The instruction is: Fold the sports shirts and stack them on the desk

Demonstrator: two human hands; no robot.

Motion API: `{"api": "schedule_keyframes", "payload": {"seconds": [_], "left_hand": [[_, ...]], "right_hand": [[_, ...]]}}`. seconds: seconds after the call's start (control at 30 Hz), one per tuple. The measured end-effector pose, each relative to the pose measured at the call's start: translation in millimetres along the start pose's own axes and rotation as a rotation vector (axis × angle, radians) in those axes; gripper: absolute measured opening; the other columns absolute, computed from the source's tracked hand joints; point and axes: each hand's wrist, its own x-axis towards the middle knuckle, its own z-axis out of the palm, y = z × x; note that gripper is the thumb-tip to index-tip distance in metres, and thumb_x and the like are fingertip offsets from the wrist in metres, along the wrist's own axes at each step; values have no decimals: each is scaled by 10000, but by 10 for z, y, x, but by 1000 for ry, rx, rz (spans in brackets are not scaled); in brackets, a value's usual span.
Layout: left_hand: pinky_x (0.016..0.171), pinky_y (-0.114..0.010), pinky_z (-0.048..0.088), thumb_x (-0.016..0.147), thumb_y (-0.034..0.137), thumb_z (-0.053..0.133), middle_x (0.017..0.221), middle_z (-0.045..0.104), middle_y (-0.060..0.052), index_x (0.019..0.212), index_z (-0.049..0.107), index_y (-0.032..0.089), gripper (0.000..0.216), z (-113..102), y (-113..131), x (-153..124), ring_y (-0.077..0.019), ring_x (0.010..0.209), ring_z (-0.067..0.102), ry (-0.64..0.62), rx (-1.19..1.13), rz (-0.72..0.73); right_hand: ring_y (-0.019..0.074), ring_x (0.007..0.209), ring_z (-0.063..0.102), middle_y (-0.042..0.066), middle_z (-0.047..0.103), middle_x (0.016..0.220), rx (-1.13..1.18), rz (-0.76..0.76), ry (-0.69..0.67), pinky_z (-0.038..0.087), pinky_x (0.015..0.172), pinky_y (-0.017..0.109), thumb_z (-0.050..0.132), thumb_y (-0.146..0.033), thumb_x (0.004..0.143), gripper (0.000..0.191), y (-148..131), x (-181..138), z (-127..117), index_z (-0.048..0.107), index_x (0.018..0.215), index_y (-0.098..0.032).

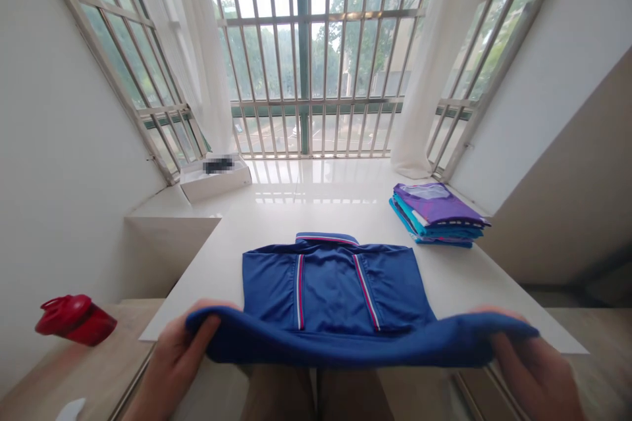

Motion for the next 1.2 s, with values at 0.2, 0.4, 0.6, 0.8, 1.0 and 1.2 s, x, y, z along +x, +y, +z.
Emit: {"api": "schedule_keyframes", "payload": {"seconds": [0.2,0.4,0.6,0.8,1.0,1.2], "left_hand": [[599,-271,490,916,580,464,664,663,-12,726,609,188,459,553,-279,1202,-198,646,624,91,213,-31],[706,-304,478,945,398,483,799,728,-82,746,625,204,312,1056,-828,1484,-242,782,687,-81,548,-159],[743,-294,471,965,437,491,908,748,-70,911,660,215,284,1098,-963,1378,-242,880,696,-117,619,-142],[766,-286,468,982,390,478,928,747,-60,903,647,214,257,1062,-1023,1408,-227,905,691,-116,528,-163],[771,-293,473,996,383,442,905,738,-75,854,639,198,306,1050,-986,1511,-228,880,692,-161,573,-189],[767,-317,483,997,409,433,973,745,-119,957,649,187,313,1118,-995,1534,-266,919,700,-127,608,-224]], "right_hand": [[221,707,654,41,724,761,107,70,-136,512,641,297,505,-577,847,403,-32,1132,669,658,844,-204],[270,854,673,96,740,857,-152,148,-285,479,763,332,441,-469,875,336,315,1262,1354,649,812,-214],[283,935,669,133,731,985,-214,174,-236,461,814,335,417,-486,892,382,417,1165,1430,652,952,-191],[227,780,653,75,701,774,-306,186,-309,428,689,281,377,-462,913,362,404,1188,1416,606,780,-215],[234,828,659,103,721,855,-345,171,-356,427,722,289,395,-423,924,335,434,1271,1440,608,795,-199],[241,890,674,106,736,931,-373,141,-401,441,751,286,428,-394,934,294,426,1308,1436,632,877,-190]]}}
